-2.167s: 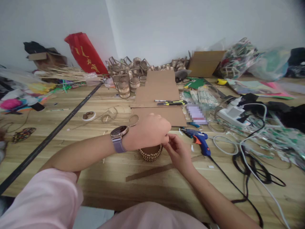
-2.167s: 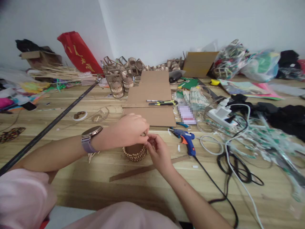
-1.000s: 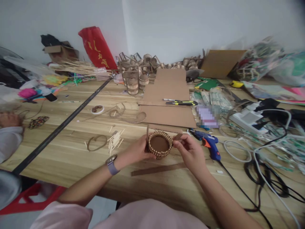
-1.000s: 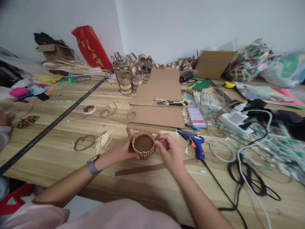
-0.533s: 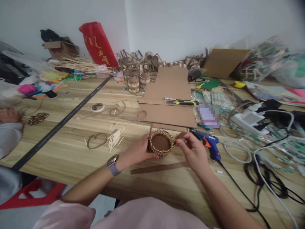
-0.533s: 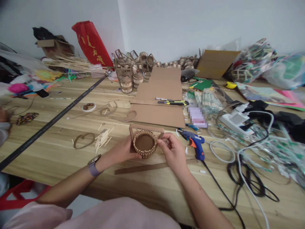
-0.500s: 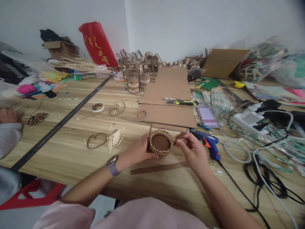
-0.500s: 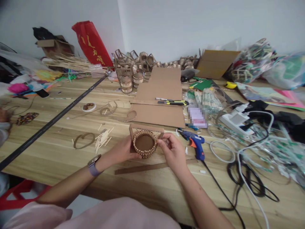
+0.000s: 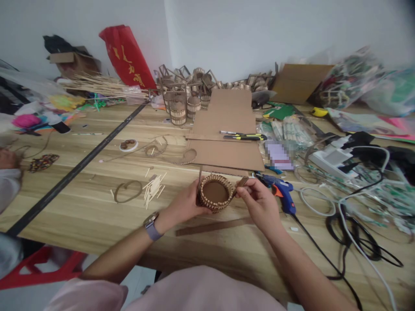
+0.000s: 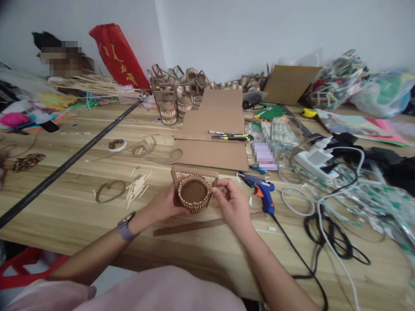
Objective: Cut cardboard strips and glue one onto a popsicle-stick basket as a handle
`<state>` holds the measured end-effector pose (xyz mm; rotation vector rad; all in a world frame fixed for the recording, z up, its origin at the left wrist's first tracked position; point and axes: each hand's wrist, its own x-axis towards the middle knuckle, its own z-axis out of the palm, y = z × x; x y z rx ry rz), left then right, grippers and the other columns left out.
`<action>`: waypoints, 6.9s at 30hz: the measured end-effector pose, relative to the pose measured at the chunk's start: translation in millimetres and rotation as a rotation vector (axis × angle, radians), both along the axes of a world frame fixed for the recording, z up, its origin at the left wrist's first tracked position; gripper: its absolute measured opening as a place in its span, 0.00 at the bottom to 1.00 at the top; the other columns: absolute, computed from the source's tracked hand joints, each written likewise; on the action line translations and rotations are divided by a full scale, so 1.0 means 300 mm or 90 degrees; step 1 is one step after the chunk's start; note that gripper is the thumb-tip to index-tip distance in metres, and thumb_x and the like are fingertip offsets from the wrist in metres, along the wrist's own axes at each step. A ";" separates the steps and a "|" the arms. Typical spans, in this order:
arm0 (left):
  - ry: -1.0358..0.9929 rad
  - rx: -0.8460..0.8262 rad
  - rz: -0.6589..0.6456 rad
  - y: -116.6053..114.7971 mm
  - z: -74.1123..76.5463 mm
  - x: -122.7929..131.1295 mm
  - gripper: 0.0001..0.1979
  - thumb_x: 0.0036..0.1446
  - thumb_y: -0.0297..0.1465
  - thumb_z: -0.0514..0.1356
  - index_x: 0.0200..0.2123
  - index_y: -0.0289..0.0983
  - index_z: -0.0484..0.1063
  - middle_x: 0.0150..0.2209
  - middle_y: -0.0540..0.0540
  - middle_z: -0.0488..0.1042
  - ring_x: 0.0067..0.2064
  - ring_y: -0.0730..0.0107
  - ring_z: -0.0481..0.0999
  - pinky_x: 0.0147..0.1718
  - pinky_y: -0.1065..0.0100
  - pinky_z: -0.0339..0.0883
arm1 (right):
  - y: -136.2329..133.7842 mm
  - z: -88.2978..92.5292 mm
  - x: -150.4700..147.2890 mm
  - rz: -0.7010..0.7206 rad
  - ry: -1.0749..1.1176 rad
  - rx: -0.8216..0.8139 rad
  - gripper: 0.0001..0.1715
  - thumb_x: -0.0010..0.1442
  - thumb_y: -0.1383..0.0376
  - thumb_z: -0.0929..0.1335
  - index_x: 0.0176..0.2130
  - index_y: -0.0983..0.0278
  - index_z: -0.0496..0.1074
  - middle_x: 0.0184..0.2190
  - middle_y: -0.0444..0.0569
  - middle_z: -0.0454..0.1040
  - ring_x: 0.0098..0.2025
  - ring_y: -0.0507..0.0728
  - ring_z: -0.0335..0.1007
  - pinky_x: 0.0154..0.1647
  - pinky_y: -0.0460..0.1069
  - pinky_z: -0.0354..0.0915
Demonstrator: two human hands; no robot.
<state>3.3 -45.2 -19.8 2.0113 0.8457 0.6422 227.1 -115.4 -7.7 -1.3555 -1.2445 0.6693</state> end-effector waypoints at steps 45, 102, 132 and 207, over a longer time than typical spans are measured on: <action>-0.035 0.197 0.101 -0.033 0.115 -0.024 0.15 0.70 0.35 0.48 0.46 0.38 0.72 0.45 0.40 0.77 0.49 0.60 0.75 0.51 0.59 0.70 | 0.009 -0.007 0.002 0.006 -0.021 0.025 0.16 0.59 0.50 0.71 0.31 0.59 0.70 0.25 0.44 0.71 0.27 0.54 0.66 0.27 0.49 0.63; 0.083 -0.167 -0.097 0.142 0.432 -0.003 0.22 0.58 0.50 0.56 0.25 0.38 0.60 0.19 0.56 0.58 0.21 0.79 0.52 0.21 0.74 0.46 | 0.014 -0.013 -0.006 0.009 -0.008 0.032 0.17 0.60 0.49 0.70 0.32 0.59 0.70 0.24 0.44 0.69 0.26 0.53 0.64 0.25 0.48 0.61; 0.116 -0.125 -0.107 0.138 0.447 0.002 0.22 0.61 0.49 0.55 0.25 0.38 0.61 0.19 0.56 0.59 0.21 0.78 0.54 0.22 0.74 0.49 | 0.013 -0.018 -0.004 -0.002 -0.019 0.026 0.17 0.60 0.49 0.70 0.33 0.59 0.71 0.24 0.44 0.70 0.25 0.53 0.64 0.25 0.48 0.61; 0.256 0.380 0.176 -0.101 0.113 -0.347 0.11 0.67 0.34 0.51 0.34 0.39 0.70 0.34 0.47 0.76 0.35 0.65 0.77 0.35 0.65 0.71 | 0.007 -0.019 -0.003 -0.011 -0.001 0.027 0.17 0.58 0.49 0.70 0.36 0.60 0.71 0.25 0.44 0.73 0.26 0.53 0.68 0.28 0.49 0.65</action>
